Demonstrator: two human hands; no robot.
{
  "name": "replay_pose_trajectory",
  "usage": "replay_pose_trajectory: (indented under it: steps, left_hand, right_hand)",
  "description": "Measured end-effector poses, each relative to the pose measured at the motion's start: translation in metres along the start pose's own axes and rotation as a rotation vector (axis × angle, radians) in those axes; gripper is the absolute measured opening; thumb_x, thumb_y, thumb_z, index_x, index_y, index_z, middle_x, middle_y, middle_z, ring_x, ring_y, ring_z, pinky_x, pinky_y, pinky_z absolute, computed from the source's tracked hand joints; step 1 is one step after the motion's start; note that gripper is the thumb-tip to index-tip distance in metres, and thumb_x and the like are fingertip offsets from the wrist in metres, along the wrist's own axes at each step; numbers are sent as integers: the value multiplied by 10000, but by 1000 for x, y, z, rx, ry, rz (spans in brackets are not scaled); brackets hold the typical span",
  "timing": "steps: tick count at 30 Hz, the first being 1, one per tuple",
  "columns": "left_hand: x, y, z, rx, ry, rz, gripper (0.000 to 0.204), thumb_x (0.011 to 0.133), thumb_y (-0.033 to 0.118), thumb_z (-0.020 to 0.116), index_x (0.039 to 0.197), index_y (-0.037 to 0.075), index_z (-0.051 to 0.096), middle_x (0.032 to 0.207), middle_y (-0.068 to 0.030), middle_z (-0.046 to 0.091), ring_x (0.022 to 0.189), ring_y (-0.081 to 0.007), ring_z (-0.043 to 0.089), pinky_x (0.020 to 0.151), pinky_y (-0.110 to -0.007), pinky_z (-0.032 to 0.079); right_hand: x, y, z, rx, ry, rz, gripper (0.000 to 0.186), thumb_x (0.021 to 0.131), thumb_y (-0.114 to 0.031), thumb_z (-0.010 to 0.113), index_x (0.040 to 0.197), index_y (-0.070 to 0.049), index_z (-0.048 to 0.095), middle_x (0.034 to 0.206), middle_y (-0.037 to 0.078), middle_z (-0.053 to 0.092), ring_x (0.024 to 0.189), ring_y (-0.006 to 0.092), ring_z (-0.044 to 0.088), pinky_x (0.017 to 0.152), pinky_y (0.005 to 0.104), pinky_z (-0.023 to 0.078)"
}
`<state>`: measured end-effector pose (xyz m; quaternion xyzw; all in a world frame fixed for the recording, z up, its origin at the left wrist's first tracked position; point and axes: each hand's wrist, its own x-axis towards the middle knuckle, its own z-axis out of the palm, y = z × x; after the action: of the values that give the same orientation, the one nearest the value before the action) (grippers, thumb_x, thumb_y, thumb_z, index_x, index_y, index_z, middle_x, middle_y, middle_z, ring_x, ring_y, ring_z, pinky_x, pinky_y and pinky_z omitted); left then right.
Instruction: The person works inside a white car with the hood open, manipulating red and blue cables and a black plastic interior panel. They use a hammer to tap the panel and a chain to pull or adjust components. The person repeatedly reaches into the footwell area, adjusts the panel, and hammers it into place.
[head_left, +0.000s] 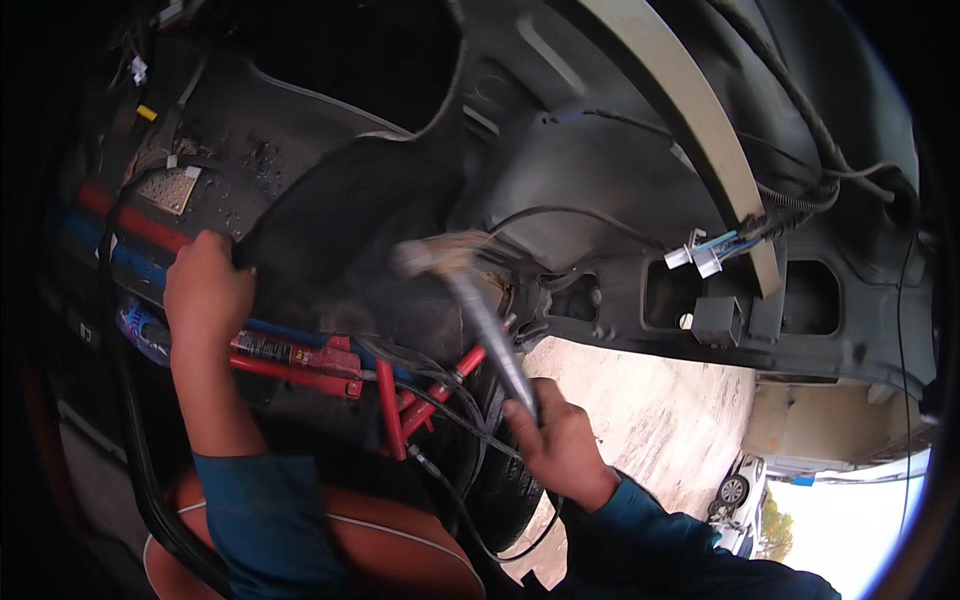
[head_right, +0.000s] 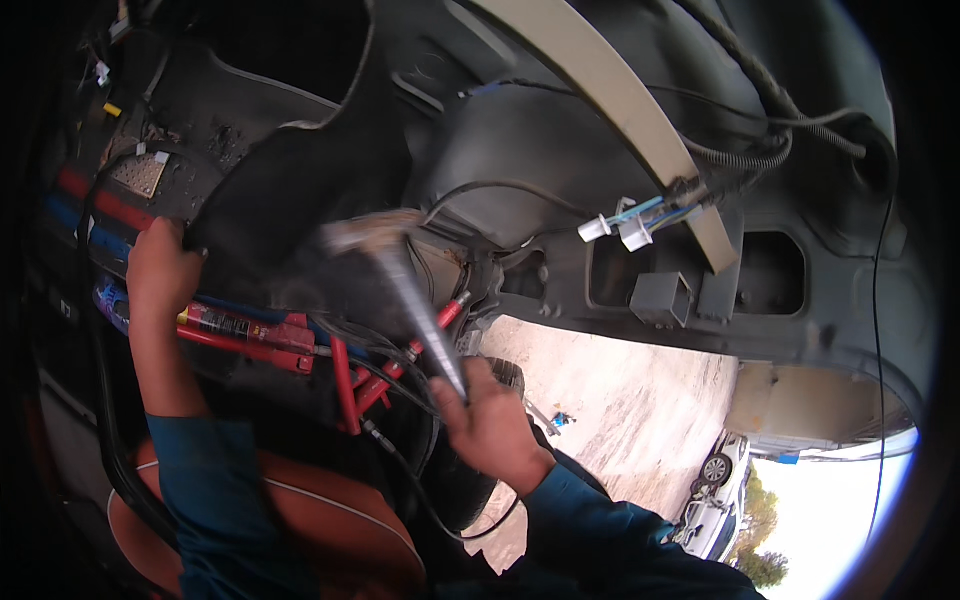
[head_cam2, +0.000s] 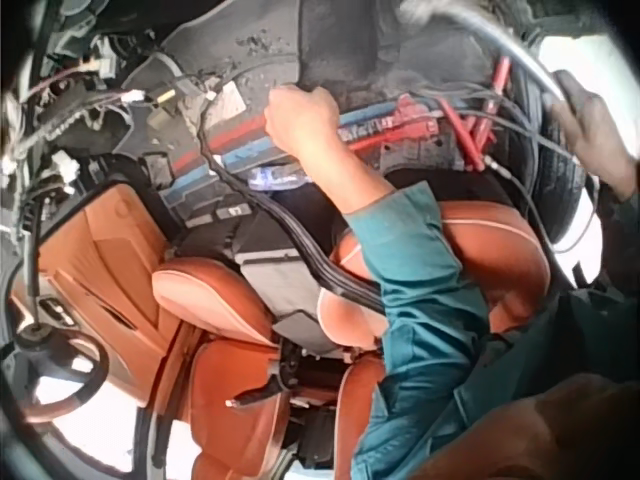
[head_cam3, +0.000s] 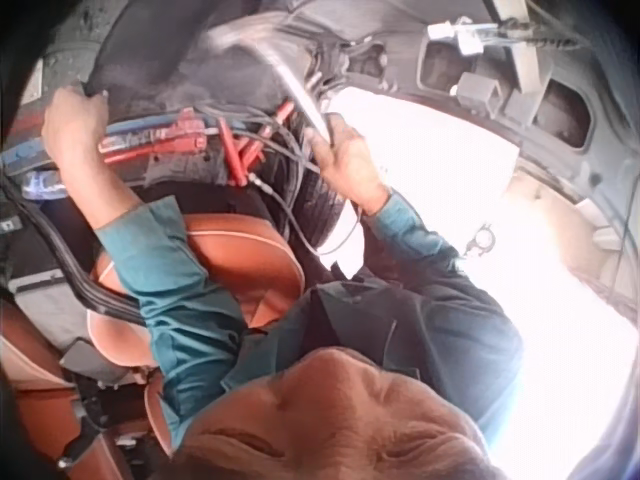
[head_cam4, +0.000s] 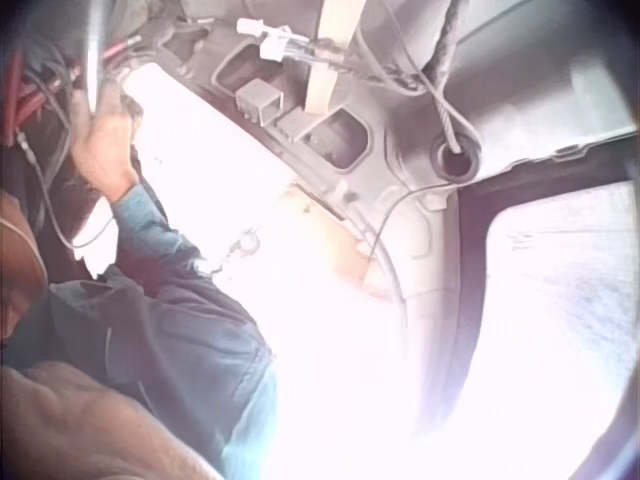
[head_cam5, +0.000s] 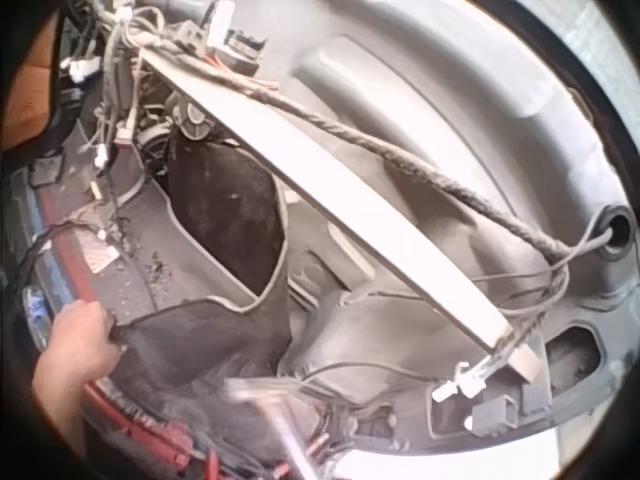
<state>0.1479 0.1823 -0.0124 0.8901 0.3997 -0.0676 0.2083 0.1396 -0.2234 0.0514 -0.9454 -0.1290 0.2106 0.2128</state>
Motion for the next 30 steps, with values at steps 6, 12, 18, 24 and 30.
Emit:
replay_pose_trajectory:
  steps: [6,12,18,24,30]
  left_hand:
    - [-2,0,1,-13,31,13,287,864,140,790,1120,13,759,1170,-264,765,1166,-479,719,980,-559,582]
    - [-1,-2,2,-5,5,16,279,872,140,796,1116,11,758,1159,-262,766,1155,-479,721,976,-559,586]
    - [1,2,0,15,-36,26,289,868,142,811,1120,8,758,1157,-265,764,1150,-475,724,964,-567,586]
    - [-3,1,0,-20,2,17,278,866,121,795,1116,5,757,1160,-273,758,1163,-480,714,971,-569,579]
    - [0,0,0,-9,4,16,265,865,123,793,1100,4,763,1145,-275,766,1143,-485,719,968,-566,580]
  right_hand:
    - [14,-2,-16,-74,-6,159,358,1113,-354,658,1166,-1,623,817,290,719,734,484,750,644,530,581]
    - [12,12,-7,-68,90,298,353,1116,-327,642,1077,22,619,789,339,693,767,525,730,647,580,550]
    - [-6,12,-4,-189,72,-301,337,1052,-290,737,1191,-5,624,847,247,732,726,463,742,658,521,603]
    - [29,20,-40,-147,278,358,387,1128,-342,651,1066,40,642,717,227,691,632,331,725,556,455,529]
    - [-7,1,1,-92,-57,56,384,1080,-347,710,1127,23,617,786,275,702,756,481,743,618,531,578]
